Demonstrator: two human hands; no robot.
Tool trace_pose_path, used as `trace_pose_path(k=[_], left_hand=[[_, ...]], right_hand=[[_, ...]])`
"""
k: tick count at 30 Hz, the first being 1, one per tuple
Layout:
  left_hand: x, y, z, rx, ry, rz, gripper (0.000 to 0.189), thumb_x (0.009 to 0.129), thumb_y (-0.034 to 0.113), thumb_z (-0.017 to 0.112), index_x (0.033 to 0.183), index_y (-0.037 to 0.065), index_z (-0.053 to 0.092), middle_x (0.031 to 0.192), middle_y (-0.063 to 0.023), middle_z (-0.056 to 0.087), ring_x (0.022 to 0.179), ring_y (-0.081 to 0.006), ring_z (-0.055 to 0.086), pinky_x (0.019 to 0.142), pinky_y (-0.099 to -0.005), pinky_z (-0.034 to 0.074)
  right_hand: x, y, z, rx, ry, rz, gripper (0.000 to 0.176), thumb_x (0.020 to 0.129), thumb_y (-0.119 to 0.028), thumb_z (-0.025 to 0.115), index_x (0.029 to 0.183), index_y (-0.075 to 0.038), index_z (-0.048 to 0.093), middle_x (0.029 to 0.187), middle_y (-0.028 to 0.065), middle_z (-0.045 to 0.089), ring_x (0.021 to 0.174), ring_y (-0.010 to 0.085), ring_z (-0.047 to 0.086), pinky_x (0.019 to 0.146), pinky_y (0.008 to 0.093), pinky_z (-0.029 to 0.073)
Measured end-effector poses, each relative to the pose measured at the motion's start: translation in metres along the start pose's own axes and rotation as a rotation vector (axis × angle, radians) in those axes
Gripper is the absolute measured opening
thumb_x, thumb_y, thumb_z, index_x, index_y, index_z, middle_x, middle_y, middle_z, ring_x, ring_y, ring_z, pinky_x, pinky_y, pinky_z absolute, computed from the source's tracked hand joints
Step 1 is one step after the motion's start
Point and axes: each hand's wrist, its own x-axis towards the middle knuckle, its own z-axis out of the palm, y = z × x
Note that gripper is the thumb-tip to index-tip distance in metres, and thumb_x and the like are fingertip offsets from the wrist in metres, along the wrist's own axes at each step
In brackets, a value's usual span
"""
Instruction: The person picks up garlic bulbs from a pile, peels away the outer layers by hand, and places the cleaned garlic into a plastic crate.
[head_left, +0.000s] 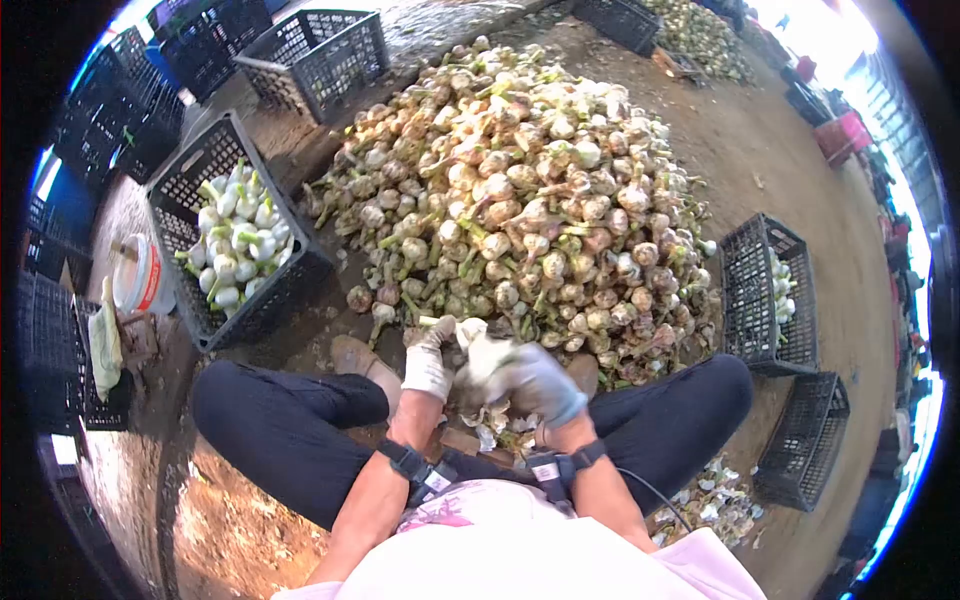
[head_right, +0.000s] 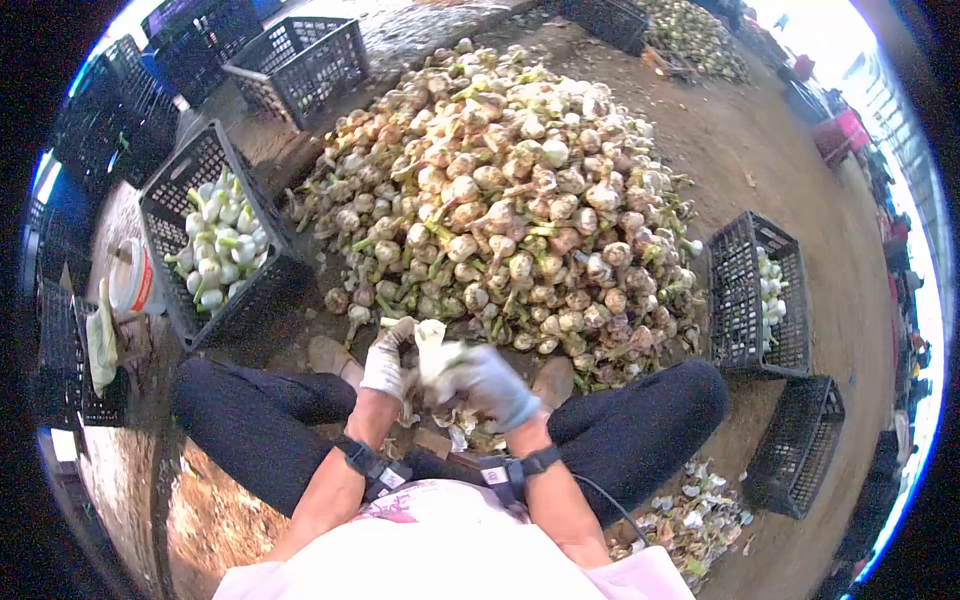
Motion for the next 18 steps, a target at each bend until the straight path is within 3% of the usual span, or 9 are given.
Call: trace_pose_path(k=[1, 3, 5, 7, 9, 11, 12, 16, 18], left_hand=[[0.007, -0.002, -0.008, -0.086, -0.046, 0.016, 0.012, 0.076, 0.016, 0.067, 0.08, 0.007, 0.059, 0.072, -0.0055, 0.063, 0.059, -0.0176, 0.059, 0.049, -0.0284, 0.048], [0.008, -0.002, -0.007, -0.132, 0.046, 0.056, 0.013, 0.075, 0.016, 0.068, 0.081, 0.008, 0.059, 0.073, -0.0059, 0.063, 0.059, -0.0182, 0.06, 0.049, -0.0279, 0.048], [0.004, 0.003, 0.001, -0.145, 0.018, 0.023, 0.015, 0.075, 0.015, 0.069, 0.082, 0.007, 0.059, 0.073, -0.0057, 0.063, 0.06, -0.0176, 0.059, 0.05, -0.0276, 0.048], [0.004, 0.002, 0.001, -0.171, 0.008, -0.004, 0.016, 0.074, 0.014, 0.07, 0.083, 0.006, 0.059, 0.073, -0.0055, 0.062, 0.06, -0.017, 0.059, 0.051, -0.0272, 0.047], [0.011, 0.0, -0.005, 0.121, 0.157, 0.31, 0.017, 0.074, 0.012, 0.07, 0.083, 0.003, 0.059, 0.075, -0.0046, 0.061, 0.06, -0.0142, 0.057, 0.053, -0.0262, 0.046], [0.001, 0.004, 0.001, 0.216, 0.152, 0.445, 0.018, 0.073, 0.011, 0.071, 0.08, -0.001, 0.059, 0.073, -0.0035, 0.06, 0.06, -0.0104, 0.053, 0.054, -0.0248, 0.043], [-0.004, 0.004, 0.005, 0.295, 0.173, 0.442, 0.016, 0.073, 0.009, 0.07, 0.077, -0.001, 0.059, 0.071, -0.0031, 0.058, 0.06, -0.0098, 0.052, 0.053, -0.0247, 0.043], [0.005, 0.001, 0.008, 0.441, 0.118, 0.522, 0.013, 0.074, 0.007, 0.068, 0.071, -0.001, 0.058, 0.065, -0.0012, 0.055, 0.057, -0.0084, 0.047, 0.051, -0.0249, 0.04], [0.002, -0.004, 0.011, 0.537, 0.087, 0.616, 0.014, 0.074, 0.008, 0.068, 0.071, -0.001, 0.058, 0.064, -0.0007, 0.054, 0.056, -0.0082, 0.045, 0.05, -0.0251, 0.039]], right_hand=[[-0.001, -0.013, 0.002, 0.667, 0.018, -0.092, 0.016, 0.073, -0.01, 0.058, 0.081, 0.003, 0.063, 0.085, 0.0094, 0.065, 0.07, 0.015, 0.061, 0.063, 0.0257, 0.049], [-0.002, -0.001, -0.027, 0.818, 0.217, -0.385, 0.019, 0.078, -0.012, 0.054, 0.088, 0.0, 0.063, 0.083, 0.0128, 0.065, 0.071, 0.0167, 0.061, 0.064, 0.0296, 0.049], [0.018, 0.053, -0.08, -0.263, 0.482, -0.15, 0.023, 0.082, -0.016, 0.052, 0.097, -0.001, 0.061, 0.091, 0.0128, 0.064, 0.073, 0.0184, 0.061, 0.061, 0.0327, 0.048], [0.015, 0.064, -0.062, -0.608, 0.492, -0.064, 0.027, 0.082, -0.016, 0.052, 0.104, -0.001, 0.058, 0.097, 0.0133, 0.063, 0.08, 0.0207, 0.061, 0.067, 0.0314, 0.047], [0.025, 0.068, -0.032, -1.282, 0.47, 0.106, 0.039, 0.082, -0.016, 0.052, 0.119, -0.001, 0.051, 0.11, 0.0141, 0.059, 0.094, 0.0252, 0.06, 0.08, 0.0288, 0.047], [0.036, 0.052, -0.01, -0.258, 0.36, -0.098, 0.041, 0.08, -0.009, 0.057, 0.118, 0.003, 0.048, 0.104, 0.0143, 0.059, 0.087, 0.0216, 0.061, 0.073, 0.0281, 0.049], [0.033, 0.027, 0.007, -0.053, 0.383, -0.1, 0.043, 0.077, -0.01, 0.065, 0.116, 0.003, 0.049, 0.101, 0.0093, 0.06, 0.077, 0.0154, 0.061, 0.063, 0.0251, 0.051], [0.03, 0.011, 0.018, 0.26, 0.441, 0.115, 0.037, 0.079, -0.021, 0.066, 0.107, 0.0, 0.052, 0.087, 0.004, 0.062, 0.055, 0.0087, 0.057, 0.049, 0.0206, 0.048], [0.03, 0.011, 0.018, 0.219, 0.439, 0.124, 0.033, 0.081, -0.024, 0.064, 0.103, -0.002, 0.054, 0.082, 0.0021, 0.061, 0.06, 0.0078, 0.056, 0.051, 0.02, 0.046]])
